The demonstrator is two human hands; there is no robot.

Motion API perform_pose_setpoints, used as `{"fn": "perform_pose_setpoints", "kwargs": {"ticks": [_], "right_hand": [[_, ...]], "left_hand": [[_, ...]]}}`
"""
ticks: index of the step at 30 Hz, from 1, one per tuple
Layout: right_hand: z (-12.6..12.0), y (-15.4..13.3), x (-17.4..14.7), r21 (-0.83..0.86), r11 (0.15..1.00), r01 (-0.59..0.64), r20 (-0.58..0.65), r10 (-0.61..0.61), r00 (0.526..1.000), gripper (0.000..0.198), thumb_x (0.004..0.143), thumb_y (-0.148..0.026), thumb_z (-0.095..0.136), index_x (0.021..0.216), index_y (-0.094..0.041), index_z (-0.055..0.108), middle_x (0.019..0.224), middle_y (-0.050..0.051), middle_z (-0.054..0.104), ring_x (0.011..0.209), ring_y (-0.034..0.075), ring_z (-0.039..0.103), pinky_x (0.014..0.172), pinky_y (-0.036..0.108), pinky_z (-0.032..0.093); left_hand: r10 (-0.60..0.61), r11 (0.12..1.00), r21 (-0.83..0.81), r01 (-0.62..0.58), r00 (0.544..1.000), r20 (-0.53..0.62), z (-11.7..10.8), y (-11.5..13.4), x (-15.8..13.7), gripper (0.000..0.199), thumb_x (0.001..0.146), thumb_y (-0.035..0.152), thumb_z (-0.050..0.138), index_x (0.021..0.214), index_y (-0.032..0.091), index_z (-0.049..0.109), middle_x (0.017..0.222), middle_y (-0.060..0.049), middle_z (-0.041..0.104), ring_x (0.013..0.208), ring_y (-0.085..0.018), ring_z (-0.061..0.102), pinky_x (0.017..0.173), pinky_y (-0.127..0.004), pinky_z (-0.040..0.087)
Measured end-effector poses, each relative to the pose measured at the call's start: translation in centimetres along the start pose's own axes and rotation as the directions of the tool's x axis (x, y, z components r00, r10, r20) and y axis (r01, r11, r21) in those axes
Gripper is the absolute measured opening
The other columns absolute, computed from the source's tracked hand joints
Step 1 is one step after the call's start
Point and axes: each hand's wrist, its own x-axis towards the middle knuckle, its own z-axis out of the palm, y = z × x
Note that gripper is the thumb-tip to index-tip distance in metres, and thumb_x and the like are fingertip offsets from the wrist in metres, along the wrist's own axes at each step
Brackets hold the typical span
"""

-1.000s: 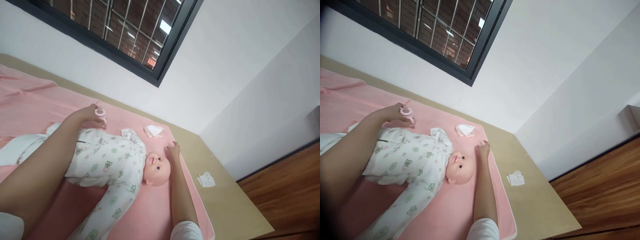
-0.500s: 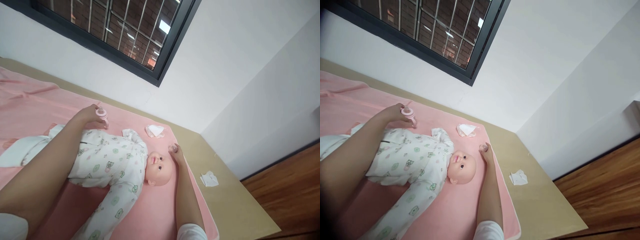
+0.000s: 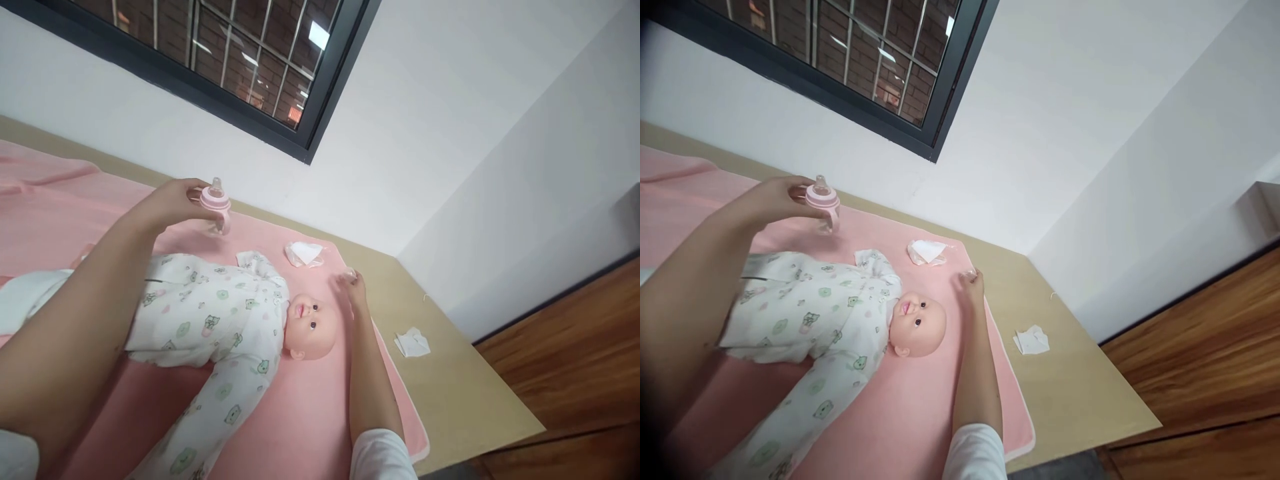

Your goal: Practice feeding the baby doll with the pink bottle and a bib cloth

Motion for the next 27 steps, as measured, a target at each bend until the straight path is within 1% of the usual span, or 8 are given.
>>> {"fn": "perform_pose_setpoints", "kwargs": {"ticks": [2,4,7,11,14,18,22,27], "right_hand": [[0.4,-2.6,-0.2,0.045,0.999,0.002,0.007,-0.002,1.000,0.069,0.066,-0.038,0.078,0.127,-0.015,0.059,0.120,0.015,0.069,0.107,0.025,0.066,0.096,0.042,0.055],[0.9,-5.5,-0.6,0.091,0.995,0.029,0.049,-0.034,0.998,0.085,0.063,-0.037,0.082,0.140,-0.018,0.051,0.132,0.013,0.063,0.117,0.025,0.063,0.105,0.042,0.051],[1.9,-9.6,-2.1,0.191,0.972,0.133,0.142,-0.162,0.977,0.093,0.064,-0.041,0.083,0.147,-0.024,0.045,0.140,0.010,0.058,0.124,0.025,0.060,0.111,0.043,0.046],[3.3,-14.1,-5.7,0.298,0.908,0.295,0.209,-0.363,0.908,0.090,0.077,-0.054,0.074,0.153,-0.034,0.031,0.143,0.008,0.055,0.132,0.024,0.056,0.113,0.045,0.045],[4.0,-16.5,-8.7,0.326,0.849,0.416,0.211,-0.494,0.843,0.084,0.085,-0.060,0.063,0.155,-0.038,0.021,0.146,0.007,0.051,0.139,0.024,0.049,0.117,0.047,0.040],[4.4,-18.3,-11.3,0.352,0.802,0.483,0.241,-0.576,0.781,0.085,0.086,-0.063,0.060,0.155,-0.039,0.017,0.147,0.006,0.049,0.142,0.025,0.045,0.119,0.052,0.038],[4.9,-18.6,-12.1,0.349,0.799,0.489,0.306,-0.591,0.746,0.082,0.082,-0.063,0.065,0.152,-0.039,0.028,0.148,0.004,0.049,0.140,0.026,0.046,0.117,0.052,0.041],[5.4,-18.4,-12.4,0.276,0.799,0.534,0.377,-0.601,0.705,0.078,0.082,-0.059,0.069,0.150,-0.039,0.036,0.157,-0.001,0.039,0.148,0.027,0.035,0.121,0.051,0.036]], "left_hand": [[-0.022,0.996,-0.087,0.023,1.000,0.019,0.8,2.9,-0.7,0.071,0.062,0.047,0.084,0.123,0.015,0.063,0.113,-0.006,0.069,0.108,-0.028,0.061,0.101,-0.042,0.042],[0.033,0.996,-0.082,-0.027,0.997,0.075,1.5,5.5,-1.6,0.064,0.068,0.044,0.080,0.124,0.017,0.063,0.114,-0.007,0.070,0.108,-0.028,0.062,0.100,-0.041,0.043],[0.110,0.994,-0.031,-0.107,0.990,0.092,2.6,8.3,-3.2,0.065,0.073,0.042,0.075,0.131,0.019,0.057,0.117,-0.008,0.069,0.109,-0.028,0.063,0.096,-0.040,0.046],[0.195,0.969,0.127,-0.210,0.973,0.121,4.5,10.4,-4.8,0.068,0.072,0.046,0.073,0.133,0.025,0.051,0.122,-0.008,0.068,0.112,-0.029,0.063,0.095,-0.041,0.048],[0.327,0.897,0.229,-0.377,0.917,0.229,5.6,11.4,-6.0,0.083,0.071,0.053,0.071,0.143,0.027,0.041,0.117,-0.009,0.068,0.104,-0.032,0.065,0.087,-0.040,0.050],[0.442,0.820,0.241,-0.519,0.842,0.309,6.3,12.3,-7.3,0.087,0.075,0.049,0.065,0.152,0.025,0.031,0.113,-0.010,0.067,0.097,-0.031,0.065,0.082,-0.039,0.050],[0.465,0.788,0.272,-0.553,0.823,0.326,6.4,12.4,-7.7,0.093,0.076,0.049,0.064,0.156,0.026,0.023,0.112,-0.010,0.067,0.098,-0.031,0.064,0.084,-0.039,0.049],[0.450,0.786,0.301,-0.540,0.834,0.320,6.3,12.1,-7.3,0.099,0.077,0.052,0.063,0.159,0.032,0.012,0.114,-0.009,0.067,0.101,-0.033,0.063,0.087,-0.041,0.049]]}}
